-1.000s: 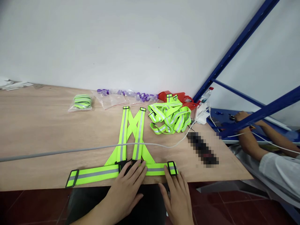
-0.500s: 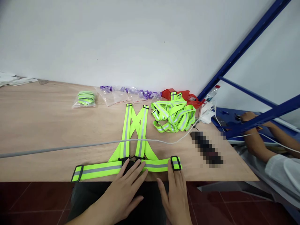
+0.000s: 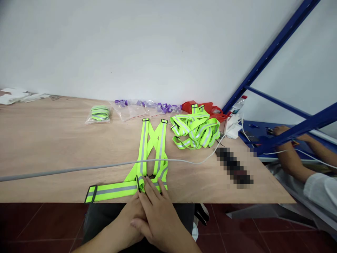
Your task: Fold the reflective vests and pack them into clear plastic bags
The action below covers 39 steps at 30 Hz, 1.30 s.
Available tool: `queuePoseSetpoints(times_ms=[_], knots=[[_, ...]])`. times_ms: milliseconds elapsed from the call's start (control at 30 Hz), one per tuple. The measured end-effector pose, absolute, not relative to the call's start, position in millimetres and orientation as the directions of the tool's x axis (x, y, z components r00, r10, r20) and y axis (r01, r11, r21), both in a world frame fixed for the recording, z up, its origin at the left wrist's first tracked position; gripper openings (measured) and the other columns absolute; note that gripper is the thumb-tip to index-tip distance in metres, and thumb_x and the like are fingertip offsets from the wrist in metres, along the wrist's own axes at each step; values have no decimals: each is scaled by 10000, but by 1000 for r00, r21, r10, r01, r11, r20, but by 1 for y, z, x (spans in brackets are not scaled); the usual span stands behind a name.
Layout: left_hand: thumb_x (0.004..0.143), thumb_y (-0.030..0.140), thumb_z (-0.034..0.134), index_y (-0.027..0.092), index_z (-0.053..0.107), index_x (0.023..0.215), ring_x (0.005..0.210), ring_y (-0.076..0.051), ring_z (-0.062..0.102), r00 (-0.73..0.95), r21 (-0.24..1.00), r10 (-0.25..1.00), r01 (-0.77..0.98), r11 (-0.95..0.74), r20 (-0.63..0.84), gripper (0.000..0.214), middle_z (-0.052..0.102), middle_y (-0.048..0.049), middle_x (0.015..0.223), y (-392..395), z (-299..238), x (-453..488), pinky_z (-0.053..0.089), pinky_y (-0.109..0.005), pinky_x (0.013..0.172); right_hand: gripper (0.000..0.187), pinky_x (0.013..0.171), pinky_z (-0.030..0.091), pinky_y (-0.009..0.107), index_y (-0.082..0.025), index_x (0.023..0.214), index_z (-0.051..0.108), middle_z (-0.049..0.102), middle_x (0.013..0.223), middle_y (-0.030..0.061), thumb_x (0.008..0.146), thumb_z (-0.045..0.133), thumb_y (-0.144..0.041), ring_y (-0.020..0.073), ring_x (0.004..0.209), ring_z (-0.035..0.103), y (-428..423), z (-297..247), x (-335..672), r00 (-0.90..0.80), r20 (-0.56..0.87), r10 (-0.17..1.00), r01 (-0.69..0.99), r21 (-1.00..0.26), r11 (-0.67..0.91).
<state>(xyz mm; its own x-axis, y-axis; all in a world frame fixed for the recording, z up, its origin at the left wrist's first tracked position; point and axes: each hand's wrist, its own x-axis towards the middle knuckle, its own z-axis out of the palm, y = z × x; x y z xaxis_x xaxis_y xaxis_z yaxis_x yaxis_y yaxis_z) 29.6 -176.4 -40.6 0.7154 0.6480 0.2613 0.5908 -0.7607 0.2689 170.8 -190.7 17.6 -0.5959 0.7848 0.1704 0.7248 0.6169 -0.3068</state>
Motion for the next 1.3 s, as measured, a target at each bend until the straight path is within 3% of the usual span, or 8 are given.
queuePoseSetpoints(times_ms=[167,300,433,533,633,800,1000,1300], knots=[[1012,398,557,214,666,1305,1245,-249,624,793,258,500,431,-865,348,362,720,-78,1287,-176,-18,13,455,-399,1118,409,1226,355,531,-143,1373,590,524,1544,150,994,576,-296,276,1449,474,-184,14,182,-582,217,784,706,-343,619],[964,337,648,213,728,1071,1211,-252,638,760,341,514,398,-852,399,181,756,-59,1167,-177,-3,2,463,-403,1130,291,1200,391,540,-166,1252,621,618,1453,147,971,551,-201,267,1398,537,-183,12,181,-507,238,828,721,-409,559],[1020,172,489,208,704,965,871,-173,721,706,423,509,317,-849,492,225,765,-24,899,-175,8,-17,590,-285,890,236,1204,381,535,-154,1196,589,672,1376,153,969,540,-196,259,1411,523,-183,7,177,-446,239,862,718,-479,505],[1015,132,487,200,680,1084,839,-145,735,582,432,560,358,-828,590,215,763,-35,918,-165,10,-36,597,-209,814,324,1222,351,511,-176,1311,553,655,1415,109,990,510,-171,236,1424,507,-183,2,176,-454,276,847,727,-435,532],[1025,328,563,191,644,1240,1024,-196,748,441,397,646,533,-747,623,267,756,-95,1140,-151,2,-46,615,-238,878,443,1230,328,463,-219,1435,504,616,1470,73,998,497,-149,216,1420,505,-182,-2,178,-489,305,817,748,-335,573],[1028,511,521,244,634,1297,1046,-199,766,534,272,588,556,-786,607,396,770,-50,1202,-140,-23,-48,616,-245,911,377,1178,366,401,-251,1361,581,653,1418,51,997,515,-176,195,1351,550,-179,-11,178,-464,360,809,765,-297,571],[994,453,574,328,512,1458,1068,-235,761,451,475,723,549,-687,523,485,745,-35,1273,-145,-40,-52,631,-280,883,275,1056,443,355,-288,1227,661,727,1236,26,1017,497,-222,172,1143,628,-173,-21,173,-346,454,821,735,-413,538],[989,460,597,302,603,1294,937,-201,794,320,599,788,518,-610,526,343,795,3,1117,-152,-24,-30,638,-206,806,239,1047,453,381,-243,1142,693,717,1238,44,1030,485,-213,184,1140,617,-171,-20,177,-360,447,819,681,-474,559]])
